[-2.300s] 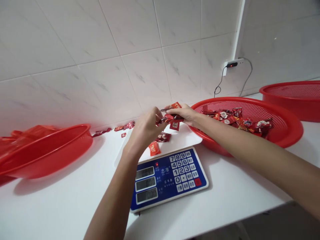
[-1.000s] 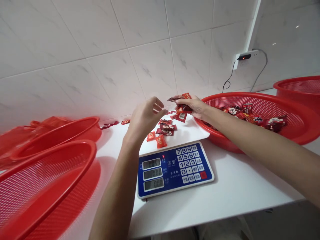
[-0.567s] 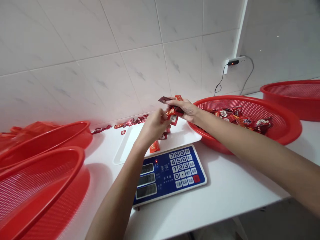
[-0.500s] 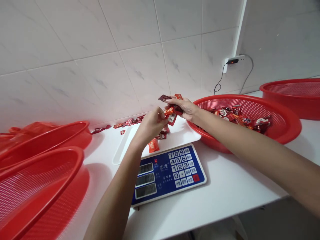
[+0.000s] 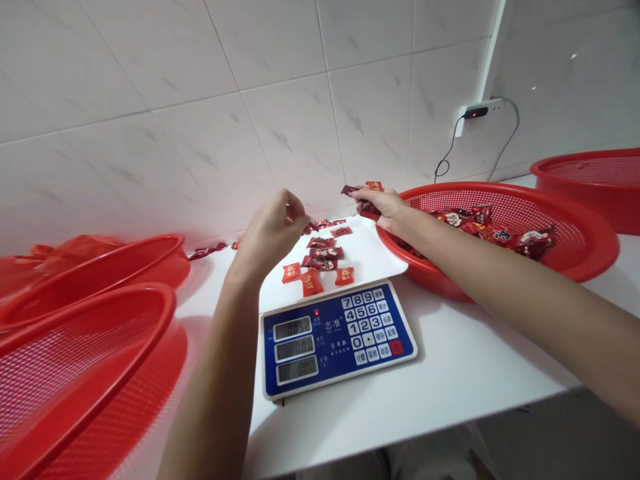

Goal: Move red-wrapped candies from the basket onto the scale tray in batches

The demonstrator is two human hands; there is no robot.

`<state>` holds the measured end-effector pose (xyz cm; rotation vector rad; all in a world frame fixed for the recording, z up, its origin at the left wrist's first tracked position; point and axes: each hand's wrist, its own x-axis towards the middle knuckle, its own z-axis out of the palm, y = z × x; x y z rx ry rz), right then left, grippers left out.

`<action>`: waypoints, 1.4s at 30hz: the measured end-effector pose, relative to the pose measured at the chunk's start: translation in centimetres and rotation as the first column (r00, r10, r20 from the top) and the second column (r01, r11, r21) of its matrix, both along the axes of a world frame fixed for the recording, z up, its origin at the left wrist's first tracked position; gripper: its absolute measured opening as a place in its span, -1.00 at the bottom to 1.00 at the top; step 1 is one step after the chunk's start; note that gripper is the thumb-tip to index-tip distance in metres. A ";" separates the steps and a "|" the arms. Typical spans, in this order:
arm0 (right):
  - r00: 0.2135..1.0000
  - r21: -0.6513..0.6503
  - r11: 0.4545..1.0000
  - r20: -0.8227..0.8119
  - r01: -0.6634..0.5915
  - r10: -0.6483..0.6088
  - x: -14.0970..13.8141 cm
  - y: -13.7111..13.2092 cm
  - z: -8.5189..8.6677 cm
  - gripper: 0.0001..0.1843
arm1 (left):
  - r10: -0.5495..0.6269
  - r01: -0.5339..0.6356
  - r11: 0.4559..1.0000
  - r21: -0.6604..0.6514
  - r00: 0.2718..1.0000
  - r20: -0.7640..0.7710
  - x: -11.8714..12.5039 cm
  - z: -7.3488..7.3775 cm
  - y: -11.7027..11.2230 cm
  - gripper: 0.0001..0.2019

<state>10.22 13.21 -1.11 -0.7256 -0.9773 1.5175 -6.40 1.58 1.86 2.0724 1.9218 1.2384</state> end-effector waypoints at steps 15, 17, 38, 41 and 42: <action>0.999 -0.011 1.000 0.049 0.024 -0.024 0.0 -0.6 0.3 -0.82 | 0.010 -0.018 0.990 0.141 0.998 0.056 0.8 1.1 -1.2 -0.80; 0.998 0.014 1.000 0.063 0.010 -0.010 0.0 -0.5 0.1 -0.81 | 0.009 -0.017 0.990 0.137 0.998 0.060 0.8 1.2 -1.3 -0.80; 0.997 0.055 0.998 0.071 -0.028 0.024 -0.2 0.0 -0.5 -0.84 | 0.093 -0.093 0.980 0.178 0.996 0.006 1.1 1.8 -2.2 -0.87; 0.997 0.067 0.997 0.065 -0.042 0.037 -0.1 0.2 -0.6 -0.86 | 0.090 -0.092 0.985 0.149 0.996 0.022 1.0 1.8 -2.1 -0.84; 0.997 0.071 0.997 0.066 -0.044 0.039 -0.1 0.3 -0.7 -0.86 | 0.092 -0.094 0.985 0.147 0.996 0.023 1.0 1.8 -2.0 -0.84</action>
